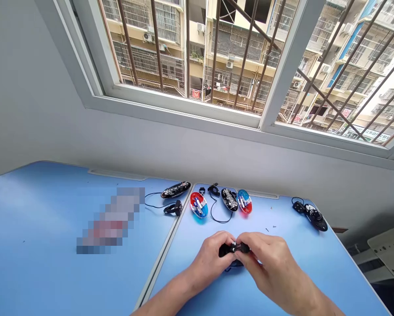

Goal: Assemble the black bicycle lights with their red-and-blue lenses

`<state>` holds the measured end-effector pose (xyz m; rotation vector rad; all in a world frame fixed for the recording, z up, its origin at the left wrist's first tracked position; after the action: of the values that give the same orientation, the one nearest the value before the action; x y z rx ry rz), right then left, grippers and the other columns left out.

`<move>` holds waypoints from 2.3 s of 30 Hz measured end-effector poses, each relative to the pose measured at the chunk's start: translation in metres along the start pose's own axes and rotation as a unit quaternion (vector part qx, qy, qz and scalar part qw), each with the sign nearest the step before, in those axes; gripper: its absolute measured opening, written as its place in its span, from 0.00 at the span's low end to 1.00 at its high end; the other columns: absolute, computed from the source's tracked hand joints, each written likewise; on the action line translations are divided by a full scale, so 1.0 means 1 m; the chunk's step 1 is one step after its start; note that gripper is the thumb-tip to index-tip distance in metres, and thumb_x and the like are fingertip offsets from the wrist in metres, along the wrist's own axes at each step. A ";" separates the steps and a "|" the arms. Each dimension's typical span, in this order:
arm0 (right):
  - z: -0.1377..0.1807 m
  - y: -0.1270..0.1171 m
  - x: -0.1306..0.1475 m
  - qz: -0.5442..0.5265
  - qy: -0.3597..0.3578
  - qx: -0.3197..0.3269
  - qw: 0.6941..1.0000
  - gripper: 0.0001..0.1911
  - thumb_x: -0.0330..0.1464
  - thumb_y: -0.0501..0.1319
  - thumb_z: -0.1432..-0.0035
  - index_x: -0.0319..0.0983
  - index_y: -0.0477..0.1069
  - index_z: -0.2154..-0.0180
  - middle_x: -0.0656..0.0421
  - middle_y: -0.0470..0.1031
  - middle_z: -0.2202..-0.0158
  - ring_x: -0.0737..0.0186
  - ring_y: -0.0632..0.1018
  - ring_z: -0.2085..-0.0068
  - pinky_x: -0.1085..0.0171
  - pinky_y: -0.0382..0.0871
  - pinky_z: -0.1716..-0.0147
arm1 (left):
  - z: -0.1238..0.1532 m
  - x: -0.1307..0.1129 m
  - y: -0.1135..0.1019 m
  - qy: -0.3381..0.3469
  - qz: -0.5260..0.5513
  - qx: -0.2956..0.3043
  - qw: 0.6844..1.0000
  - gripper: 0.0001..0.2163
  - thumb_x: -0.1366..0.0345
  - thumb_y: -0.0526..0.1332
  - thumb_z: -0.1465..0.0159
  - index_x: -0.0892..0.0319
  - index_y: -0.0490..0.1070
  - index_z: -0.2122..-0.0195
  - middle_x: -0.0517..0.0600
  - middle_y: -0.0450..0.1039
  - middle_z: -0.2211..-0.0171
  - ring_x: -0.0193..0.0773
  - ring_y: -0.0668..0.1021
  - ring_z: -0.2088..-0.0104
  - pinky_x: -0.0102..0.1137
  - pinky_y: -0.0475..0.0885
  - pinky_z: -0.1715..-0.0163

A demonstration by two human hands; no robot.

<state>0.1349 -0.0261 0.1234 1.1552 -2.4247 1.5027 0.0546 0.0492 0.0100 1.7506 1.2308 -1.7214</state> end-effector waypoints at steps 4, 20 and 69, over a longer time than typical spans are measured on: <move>0.002 0.002 -0.006 0.004 -0.016 -0.012 1.000 0.05 0.27 0.53 0.34 0.40 0.66 0.62 0.62 0.70 0.74 0.68 0.68 0.76 0.70 0.59 0.77 | -0.001 -0.003 -0.001 -0.002 -0.012 -0.009 1.000 0.01 0.67 0.58 0.48 0.56 0.66 0.74 0.47 0.73 0.70 0.41 0.73 0.67 0.31 0.68 0.64; 0.008 -0.011 -0.020 -0.020 -0.014 0.161 0.987 0.11 0.26 0.53 0.34 0.41 0.68 0.53 0.55 0.77 0.61 0.61 0.76 0.63 0.65 0.71 0.65 | -0.001 0.000 -0.003 0.008 -0.022 -0.004 1.000 0.08 0.71 0.55 0.47 0.58 0.73 0.70 0.50 0.75 0.67 0.42 0.76 0.63 0.32 0.69 0.61; 0.004 0.004 -0.019 0.076 -0.022 0.056 0.995 0.12 0.35 0.50 0.30 0.41 0.59 0.69 0.63 0.66 0.76 0.68 0.64 0.78 0.69 0.58 0.78 | 0.002 -0.001 -0.001 -0.015 -0.016 -0.024 0.999 0.03 0.69 0.58 0.46 0.57 0.71 0.73 0.49 0.75 0.67 0.41 0.75 0.65 0.31 0.68 0.62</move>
<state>0.1474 -0.0171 0.1103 1.0538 -2.5379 1.6933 0.0529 0.0478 0.0111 1.6807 1.2813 -1.7159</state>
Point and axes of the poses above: each hand's wrist, its own z-axis away from the middle knuckle, its own y-axis out of the palm, x = y × z, the point moved 7 cm from there along -z, towards the middle knuckle
